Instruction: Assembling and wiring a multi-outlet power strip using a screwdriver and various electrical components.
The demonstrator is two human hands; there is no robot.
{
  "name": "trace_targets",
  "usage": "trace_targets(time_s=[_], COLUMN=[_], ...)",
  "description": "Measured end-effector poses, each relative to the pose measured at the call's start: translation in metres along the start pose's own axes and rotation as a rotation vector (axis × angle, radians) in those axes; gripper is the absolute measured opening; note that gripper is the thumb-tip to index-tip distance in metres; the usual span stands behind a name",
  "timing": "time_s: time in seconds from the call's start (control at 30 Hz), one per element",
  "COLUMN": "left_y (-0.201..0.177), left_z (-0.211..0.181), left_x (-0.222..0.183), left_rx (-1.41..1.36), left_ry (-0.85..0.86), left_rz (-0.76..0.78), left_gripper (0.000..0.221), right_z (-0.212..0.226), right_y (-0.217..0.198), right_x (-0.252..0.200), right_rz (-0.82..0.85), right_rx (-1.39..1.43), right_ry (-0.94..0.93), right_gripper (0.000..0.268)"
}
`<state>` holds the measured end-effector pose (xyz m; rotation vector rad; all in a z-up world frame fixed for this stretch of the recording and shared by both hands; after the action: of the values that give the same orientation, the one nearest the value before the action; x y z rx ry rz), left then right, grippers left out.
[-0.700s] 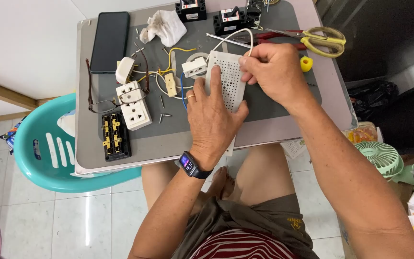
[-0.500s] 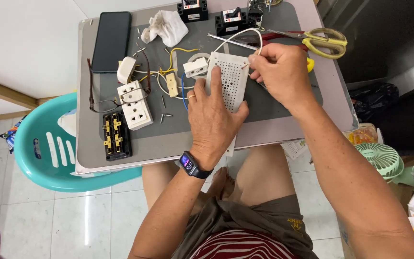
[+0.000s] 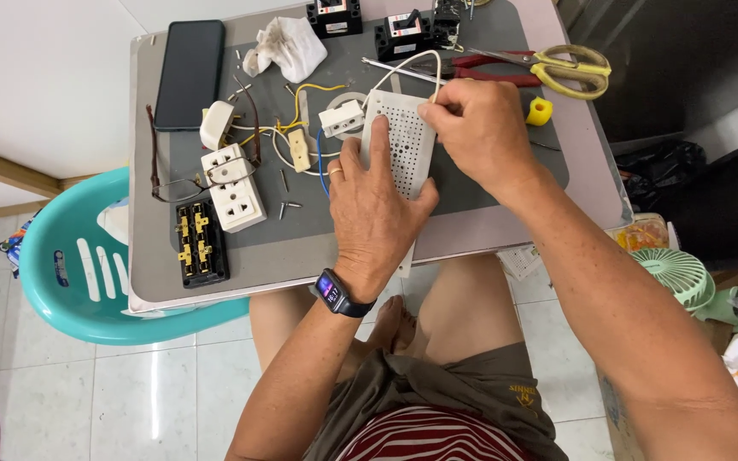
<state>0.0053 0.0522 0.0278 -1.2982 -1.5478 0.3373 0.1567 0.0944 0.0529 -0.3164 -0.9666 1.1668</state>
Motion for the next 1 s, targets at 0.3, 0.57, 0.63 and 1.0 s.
trace_targets(time_s=[0.3, 0.57, 0.63, 1.0], left_y=[0.001, 0.0, 0.002, -0.01], left_z=[0.001, -0.005, -0.003, -0.008], left_x=[0.0, 0.003, 0.002, 0.002], left_rx=[0.022, 0.016, 0.008, -0.004], left_ry=[-0.019, -0.051, -0.075, -0.132], left_rz=[0.008, 0.048, 0.06, 0.06], left_gripper=[0.09, 0.09, 0.09, 0.09], right_z=[-0.003, -0.005, -0.009, -0.004], right_y=[0.0, -0.007, 0.001, -0.006], right_x=[-0.007, -0.004, -0.008, 0.004], right_rz=[0.121, 0.065, 0.062, 0.042], right_rx=[0.28, 0.258, 0.219, 0.395], right_ry=[0.295, 0.248, 0.179, 0.492], right_gripper=[0.013, 0.016, 0.018, 0.01])
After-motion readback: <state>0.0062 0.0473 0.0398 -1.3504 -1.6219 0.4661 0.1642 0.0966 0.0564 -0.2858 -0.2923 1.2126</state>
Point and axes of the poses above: each hand's wrist, its own x-axis towards the middle knuckle, its own y-axis out of the palm, z = x × y, the point moved 6 cm from there along x, towards the middle knuckle, and after that the axes turned 2 degrees about y, right-handed, at the moved point
